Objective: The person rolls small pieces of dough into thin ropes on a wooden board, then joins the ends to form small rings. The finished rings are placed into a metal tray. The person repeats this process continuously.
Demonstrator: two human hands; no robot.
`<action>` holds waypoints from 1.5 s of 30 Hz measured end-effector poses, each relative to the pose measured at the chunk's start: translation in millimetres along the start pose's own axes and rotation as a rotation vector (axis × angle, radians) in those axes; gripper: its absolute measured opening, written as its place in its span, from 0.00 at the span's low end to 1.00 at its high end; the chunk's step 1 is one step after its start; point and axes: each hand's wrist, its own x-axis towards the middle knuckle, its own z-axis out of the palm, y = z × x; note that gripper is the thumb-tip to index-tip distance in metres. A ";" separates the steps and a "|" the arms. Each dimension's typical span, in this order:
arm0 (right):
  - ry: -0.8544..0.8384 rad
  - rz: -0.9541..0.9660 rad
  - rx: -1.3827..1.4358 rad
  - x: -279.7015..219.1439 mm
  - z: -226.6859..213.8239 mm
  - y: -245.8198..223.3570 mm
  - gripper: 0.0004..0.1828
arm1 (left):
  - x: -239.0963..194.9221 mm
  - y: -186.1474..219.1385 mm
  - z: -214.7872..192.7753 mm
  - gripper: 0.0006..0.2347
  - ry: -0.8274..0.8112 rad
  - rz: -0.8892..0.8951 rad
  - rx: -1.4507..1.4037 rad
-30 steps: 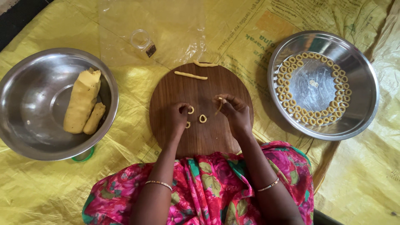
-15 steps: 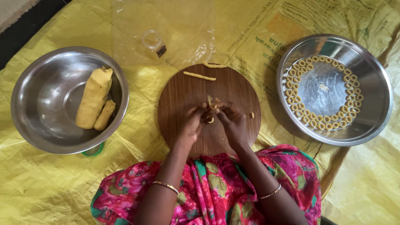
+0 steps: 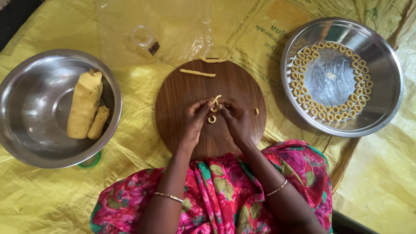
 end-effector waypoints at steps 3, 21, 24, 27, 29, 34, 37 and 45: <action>-0.003 -0.003 -0.020 0.9 -0.4 0.9 0.09 | -1.0 4.3 1.5 0.12 0.018 -0.005 0.081; -0.016 -0.323 -0.477 -2.2 -7.4 -26.8 0.11 | -2.0 10.7 1.5 0.11 -0.035 -0.023 0.161; -0.145 -0.359 -0.481 -0.6 -9.0 -33.8 0.14 | -6.4 15.7 2.2 0.10 -0.102 0.052 0.257; -0.156 -0.254 -0.512 -0.6 -6.4 -35.5 0.16 | -7.8 17.7 9.7 0.09 -0.025 0.159 0.499; -0.113 -0.230 -0.568 -0.9 -4.8 -34.1 0.13 | -8.6 16.4 15.1 0.09 0.040 0.212 0.627; -0.120 -0.422 -0.658 0.3 -5.6 -28.7 0.12 | -11.6 10.0 14.4 0.06 0.111 0.497 0.935; -0.100 -0.432 -0.650 -0.1 -11.5 -24.9 0.11 | -7.8 2.9 7.3 0.06 0.188 0.538 0.977; -0.012 -0.354 -0.748 0.8 -26.8 -8.4 0.09 | 8.0 -20.3 -13.7 0.08 0.184 0.248 0.499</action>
